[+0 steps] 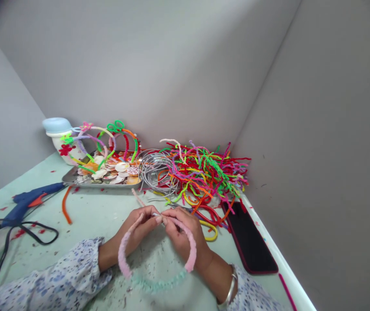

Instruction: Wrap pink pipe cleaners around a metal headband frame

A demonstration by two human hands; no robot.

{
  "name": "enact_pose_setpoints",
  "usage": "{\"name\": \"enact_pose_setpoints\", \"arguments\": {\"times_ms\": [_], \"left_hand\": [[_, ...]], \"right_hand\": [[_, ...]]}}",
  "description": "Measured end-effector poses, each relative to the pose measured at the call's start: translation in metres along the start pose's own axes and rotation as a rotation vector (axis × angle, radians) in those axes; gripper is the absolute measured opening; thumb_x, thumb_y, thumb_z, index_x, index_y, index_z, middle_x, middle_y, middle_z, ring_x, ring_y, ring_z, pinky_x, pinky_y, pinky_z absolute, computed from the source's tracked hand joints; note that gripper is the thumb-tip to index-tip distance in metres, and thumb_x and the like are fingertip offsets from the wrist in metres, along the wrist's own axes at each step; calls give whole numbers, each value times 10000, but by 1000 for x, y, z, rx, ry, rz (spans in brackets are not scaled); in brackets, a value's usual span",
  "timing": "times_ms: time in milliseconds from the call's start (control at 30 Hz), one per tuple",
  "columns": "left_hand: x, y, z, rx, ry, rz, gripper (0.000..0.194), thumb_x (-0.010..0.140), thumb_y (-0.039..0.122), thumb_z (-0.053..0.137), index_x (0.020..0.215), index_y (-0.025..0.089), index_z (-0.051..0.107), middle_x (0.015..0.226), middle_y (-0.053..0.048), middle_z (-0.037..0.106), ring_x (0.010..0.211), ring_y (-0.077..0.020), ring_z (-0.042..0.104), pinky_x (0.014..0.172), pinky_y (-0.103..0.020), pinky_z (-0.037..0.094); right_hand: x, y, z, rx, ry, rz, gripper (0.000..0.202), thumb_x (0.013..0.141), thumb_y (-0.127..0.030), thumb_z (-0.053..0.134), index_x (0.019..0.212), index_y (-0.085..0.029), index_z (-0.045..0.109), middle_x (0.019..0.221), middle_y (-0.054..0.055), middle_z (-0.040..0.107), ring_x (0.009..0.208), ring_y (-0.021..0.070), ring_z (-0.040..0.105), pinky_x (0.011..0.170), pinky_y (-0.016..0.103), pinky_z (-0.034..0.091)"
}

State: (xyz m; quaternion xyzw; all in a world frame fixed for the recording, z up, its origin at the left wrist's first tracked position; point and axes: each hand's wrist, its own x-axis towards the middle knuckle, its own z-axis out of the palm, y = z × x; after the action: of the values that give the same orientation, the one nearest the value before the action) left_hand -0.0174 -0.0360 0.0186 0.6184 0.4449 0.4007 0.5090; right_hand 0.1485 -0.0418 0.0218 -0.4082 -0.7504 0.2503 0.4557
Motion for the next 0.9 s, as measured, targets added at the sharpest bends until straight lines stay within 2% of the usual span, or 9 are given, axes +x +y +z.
{"name": "enact_pose_setpoints", "arguments": {"times_ms": [300,467,700,900], "left_hand": [[0,-1,-1,2,-18,-16,219,781,337,562,692,137,558,571,36,465,548,-95,375,511,-210,289],[1,0,-1,-14,-24,-30,216,769,341,566,689,141,555,557,40,448,539,-95,362,506,-213,285],[4,0,0,-17,24,-63,235,741,363,592,676,138,572,559,29,471,541,-102,373,510,-222,292],[1,4,0,-35,2,-56,249,761,374,584,698,133,592,554,31,471,529,-97,377,497,-213,289]], "right_hand": [[-4,2,0,-55,8,-38,125,846,-194,509,855,-185,633,730,34,630,694,169,595,637,284,473],[-3,1,2,-55,30,-71,122,843,-172,506,868,-177,625,755,43,638,717,168,609,651,281,482],[-1,2,2,-92,18,-39,141,852,-182,498,884,-190,635,784,45,656,741,172,617,676,285,491],[-2,4,2,-118,37,-62,142,846,-169,489,874,-197,625,764,45,647,718,176,611,660,291,489]]}}
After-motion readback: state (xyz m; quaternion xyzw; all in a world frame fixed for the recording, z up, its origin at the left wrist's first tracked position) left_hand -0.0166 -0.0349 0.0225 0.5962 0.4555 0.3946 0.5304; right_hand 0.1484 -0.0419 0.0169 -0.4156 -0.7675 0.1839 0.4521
